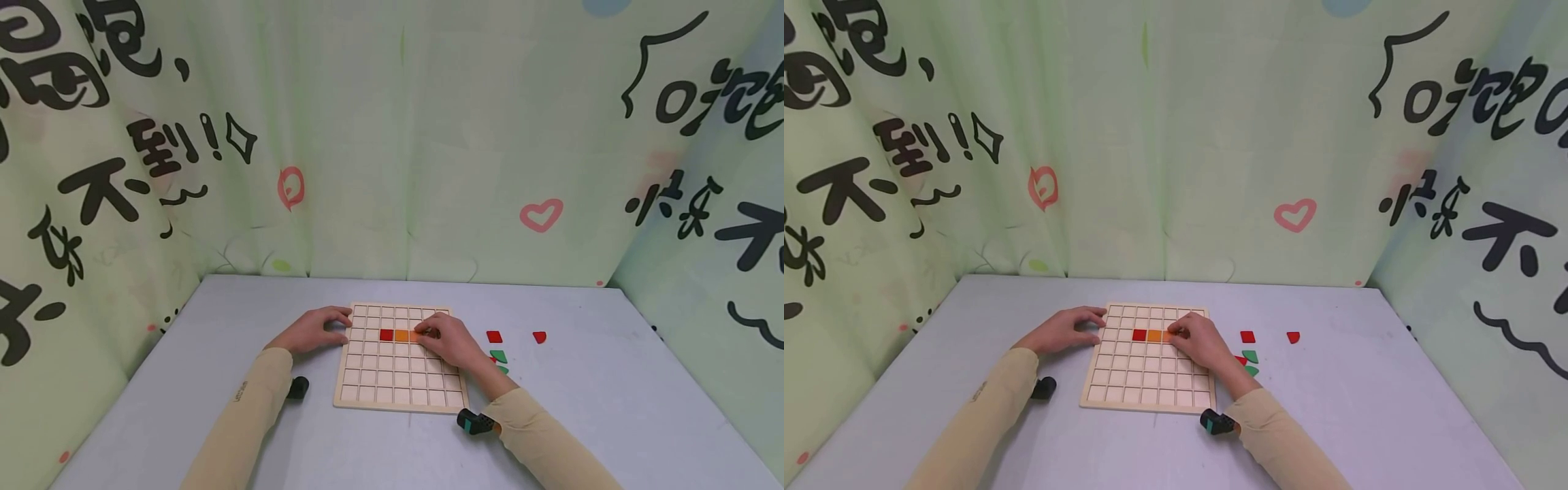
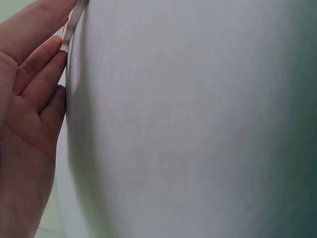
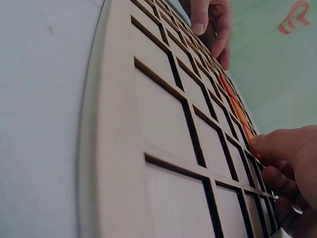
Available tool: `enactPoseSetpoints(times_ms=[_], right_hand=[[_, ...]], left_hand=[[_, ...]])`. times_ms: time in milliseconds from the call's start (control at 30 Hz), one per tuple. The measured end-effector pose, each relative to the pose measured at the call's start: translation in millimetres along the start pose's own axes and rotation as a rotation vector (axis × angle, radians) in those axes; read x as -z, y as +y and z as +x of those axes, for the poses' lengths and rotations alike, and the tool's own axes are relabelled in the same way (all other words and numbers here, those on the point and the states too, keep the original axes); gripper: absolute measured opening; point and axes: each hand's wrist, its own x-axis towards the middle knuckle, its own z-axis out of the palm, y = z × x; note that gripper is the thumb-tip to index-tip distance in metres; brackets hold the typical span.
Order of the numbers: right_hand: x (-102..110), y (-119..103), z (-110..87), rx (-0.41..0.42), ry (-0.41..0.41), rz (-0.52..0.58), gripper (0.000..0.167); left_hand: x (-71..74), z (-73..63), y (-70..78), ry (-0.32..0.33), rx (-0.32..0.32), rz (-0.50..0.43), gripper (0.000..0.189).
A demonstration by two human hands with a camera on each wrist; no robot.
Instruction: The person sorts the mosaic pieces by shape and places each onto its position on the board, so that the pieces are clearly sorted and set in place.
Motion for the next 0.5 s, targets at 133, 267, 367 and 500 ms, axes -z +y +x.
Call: enactPoseSetpoints(times_ms=[133,267,367,500], right_hand=[[-0.8,0.7,0.5,-0.004,-0.003,0.002,0.019],[-1.2,1.4,0.9,-0.007,-0.006,0.006,0.019],[-1.5,2.6,1.0,-0.007,-0.008,0.008,0.019],[-1.6,3.4,1.3,-0.014,-0.011,0.007,0.019]], left_hand=[[-0.4,0.0,-0.4,0.000,-0.002,0.006,0.026],[-0.3,0.1,-1.1,0.004,-0.012,0.010,0.026],[-0.5,0.3,-1.8,0.008,-0.022,0.008,0.026],[-0.8,0.7,-2.0,0.008,-0.023,-0.002,0.026]])
